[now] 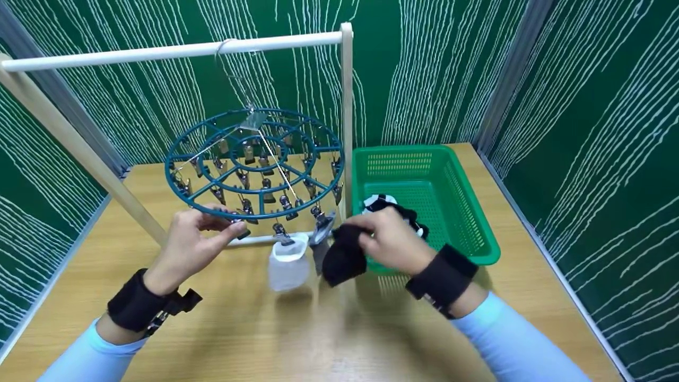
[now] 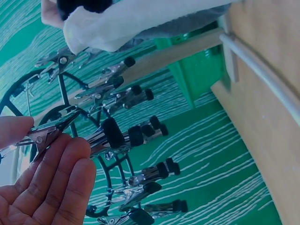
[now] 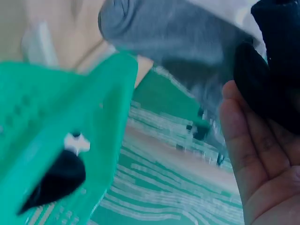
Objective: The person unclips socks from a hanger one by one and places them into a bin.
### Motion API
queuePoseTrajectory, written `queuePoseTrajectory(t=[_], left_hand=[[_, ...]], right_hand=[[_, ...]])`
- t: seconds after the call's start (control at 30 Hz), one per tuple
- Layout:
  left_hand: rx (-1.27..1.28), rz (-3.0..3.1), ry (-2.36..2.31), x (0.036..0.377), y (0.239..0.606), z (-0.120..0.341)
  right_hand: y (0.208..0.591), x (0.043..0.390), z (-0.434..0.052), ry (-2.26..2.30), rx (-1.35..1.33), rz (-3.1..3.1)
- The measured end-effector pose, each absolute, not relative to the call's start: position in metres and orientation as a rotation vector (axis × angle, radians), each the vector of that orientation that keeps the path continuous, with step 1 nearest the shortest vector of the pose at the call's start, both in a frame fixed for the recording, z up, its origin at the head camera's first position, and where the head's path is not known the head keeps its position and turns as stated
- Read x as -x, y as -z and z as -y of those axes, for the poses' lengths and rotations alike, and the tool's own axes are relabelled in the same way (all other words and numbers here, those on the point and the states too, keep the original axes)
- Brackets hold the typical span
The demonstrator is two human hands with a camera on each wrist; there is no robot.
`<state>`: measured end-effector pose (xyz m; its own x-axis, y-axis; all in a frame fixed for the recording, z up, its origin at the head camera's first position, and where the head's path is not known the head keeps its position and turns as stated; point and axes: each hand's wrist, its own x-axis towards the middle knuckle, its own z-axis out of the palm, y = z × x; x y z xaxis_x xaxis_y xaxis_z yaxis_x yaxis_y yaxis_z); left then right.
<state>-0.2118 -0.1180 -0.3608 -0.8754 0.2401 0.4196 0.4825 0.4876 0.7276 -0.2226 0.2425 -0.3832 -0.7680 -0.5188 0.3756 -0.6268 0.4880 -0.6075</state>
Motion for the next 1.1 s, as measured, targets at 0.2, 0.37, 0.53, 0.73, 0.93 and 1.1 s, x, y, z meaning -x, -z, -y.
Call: queuePoseTrajectory(t=[0.2, 0.37, 0.53, 0.73, 0.93, 1.1], left_hand=[[0.606, 2.475, 1.354, 0.213, 0.361, 0.119], [0.605, 2.472, 1.357, 0.213, 0.362, 0.120], [0.602, 2.475, 1.357, 0.213, 0.362, 0.120], [0.591, 2.482, 1.364, 0.214, 0.362, 0.121], [0.594, 2.494, 1.357, 0.214, 0.361, 0.120], [0.588, 2.504, 1.359, 0.215, 0.360, 0.120]], right_hand=[[0.370, 0.240, -0.265, -1.127, -0.885, 2.585], [0.363, 0.258, -0.281, -1.076, -0.795, 2.611], [0.358, 0.277, -0.294, -1.018, -0.664, 2.655], [0.355, 0.303, -0.308, -0.853, -0.509, 2.791], [0.364, 0.329, -0.320, -0.674, -0.481, 2.929], [0.375, 0.345, -0.322, -0.551, -0.394, 3.017]])
